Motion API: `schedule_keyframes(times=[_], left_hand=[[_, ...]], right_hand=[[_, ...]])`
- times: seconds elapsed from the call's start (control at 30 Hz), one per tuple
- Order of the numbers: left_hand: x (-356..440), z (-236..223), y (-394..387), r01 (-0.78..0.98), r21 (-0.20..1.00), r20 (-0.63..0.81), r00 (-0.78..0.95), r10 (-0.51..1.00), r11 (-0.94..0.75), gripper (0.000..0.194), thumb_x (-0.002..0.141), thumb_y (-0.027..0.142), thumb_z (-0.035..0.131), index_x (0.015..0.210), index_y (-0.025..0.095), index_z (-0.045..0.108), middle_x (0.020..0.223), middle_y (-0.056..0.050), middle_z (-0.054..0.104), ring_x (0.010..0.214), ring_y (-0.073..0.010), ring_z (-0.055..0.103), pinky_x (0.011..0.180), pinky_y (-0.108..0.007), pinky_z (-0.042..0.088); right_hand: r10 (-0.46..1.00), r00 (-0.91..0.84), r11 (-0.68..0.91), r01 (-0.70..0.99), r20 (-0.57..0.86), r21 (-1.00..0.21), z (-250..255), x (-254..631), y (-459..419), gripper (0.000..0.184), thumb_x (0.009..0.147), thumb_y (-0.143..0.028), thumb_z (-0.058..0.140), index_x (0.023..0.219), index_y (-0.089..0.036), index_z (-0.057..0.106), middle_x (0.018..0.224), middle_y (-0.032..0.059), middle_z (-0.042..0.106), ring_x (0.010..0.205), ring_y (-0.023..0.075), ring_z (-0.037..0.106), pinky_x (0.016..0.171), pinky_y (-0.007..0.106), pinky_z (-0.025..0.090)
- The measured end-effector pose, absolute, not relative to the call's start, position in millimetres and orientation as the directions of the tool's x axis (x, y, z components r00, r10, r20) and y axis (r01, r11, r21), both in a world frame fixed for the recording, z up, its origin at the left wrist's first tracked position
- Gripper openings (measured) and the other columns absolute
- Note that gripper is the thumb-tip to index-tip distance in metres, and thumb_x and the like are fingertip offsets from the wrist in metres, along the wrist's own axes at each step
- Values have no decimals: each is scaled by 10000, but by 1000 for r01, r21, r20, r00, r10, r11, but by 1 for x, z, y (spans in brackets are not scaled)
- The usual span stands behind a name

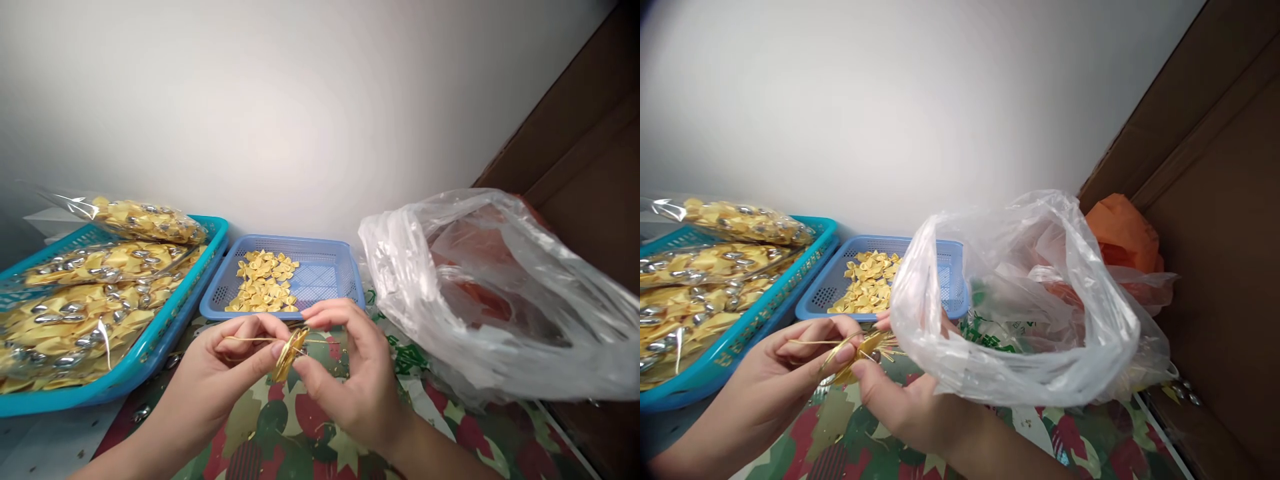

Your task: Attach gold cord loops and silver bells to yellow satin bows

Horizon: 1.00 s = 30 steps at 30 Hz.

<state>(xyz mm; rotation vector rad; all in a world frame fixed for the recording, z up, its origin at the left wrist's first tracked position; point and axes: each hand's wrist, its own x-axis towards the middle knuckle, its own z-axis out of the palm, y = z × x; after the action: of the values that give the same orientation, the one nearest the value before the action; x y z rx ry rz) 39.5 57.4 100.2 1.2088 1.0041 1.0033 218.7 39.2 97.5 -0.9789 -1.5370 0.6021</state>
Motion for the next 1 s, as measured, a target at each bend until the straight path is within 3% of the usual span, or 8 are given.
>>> schedule_keyframes(times=[0.1,0.4,0.57,0.67,0.77,0.87,1.0], left_hand=[[39,104,60,3,999,-37,232,972,37,319,776,402,766,603,192,599,730,-8,599,613,-138,498,576,-263,456],[31,109,70,100,989,-133,257,957,110,286,753,477,767,679,216,677,739,-10,607,665,-157,502,590,-249,433],[27,112,78,68,991,-126,118,985,119,466,721,476,792,540,203,461,696,7,494,669,-155,447,593,-242,420],[28,114,79,26,993,-120,107,987,118,506,722,478,786,535,202,405,730,-1,496,677,-152,443,579,-236,415],[30,114,77,-29,991,-127,127,984,132,519,719,466,790,528,198,388,720,5,482,664,-143,431,578,-232,415],[32,112,73,-53,985,-151,170,974,162,444,721,434,792,570,200,445,731,7,507,654,-139,437,581,-241,413],[36,107,69,-95,980,-143,289,946,177,480,748,372,780,575,205,365,773,1,577,642,-135,469,598,-258,413]], right_hand=[[888,-122,460,253,443,-851,97,226,44,248,794,-242,692,1041,-242,676,1015,50,712,913,213,694,842,384,584],[863,-343,457,216,371,-863,96,244,63,63,850,-219,679,909,-230,697,848,-6,719,783,152,691,676,260,572],[809,-421,514,169,410,-841,101,250,67,60,823,-167,691,835,-226,685,838,-14,723,783,149,698,715,274,581],[794,-522,445,151,311,-883,106,248,67,134,779,-75,665,759,-207,671,826,-14,727,794,137,701,760,267,578],[766,-598,423,197,233,-885,105,240,66,220,721,9,626,697,-204,677,784,-19,739,787,136,708,779,263,576],[726,-636,490,212,262,-846,96,232,65,267,695,43,632,665,-213,701,770,-32,743,771,131,709,797,261,572],[678,-694,554,264,243,-790,85,231,67,229,662,-2,739,700,-228,742,812,-29,742,781,142,700,798,268,568]])
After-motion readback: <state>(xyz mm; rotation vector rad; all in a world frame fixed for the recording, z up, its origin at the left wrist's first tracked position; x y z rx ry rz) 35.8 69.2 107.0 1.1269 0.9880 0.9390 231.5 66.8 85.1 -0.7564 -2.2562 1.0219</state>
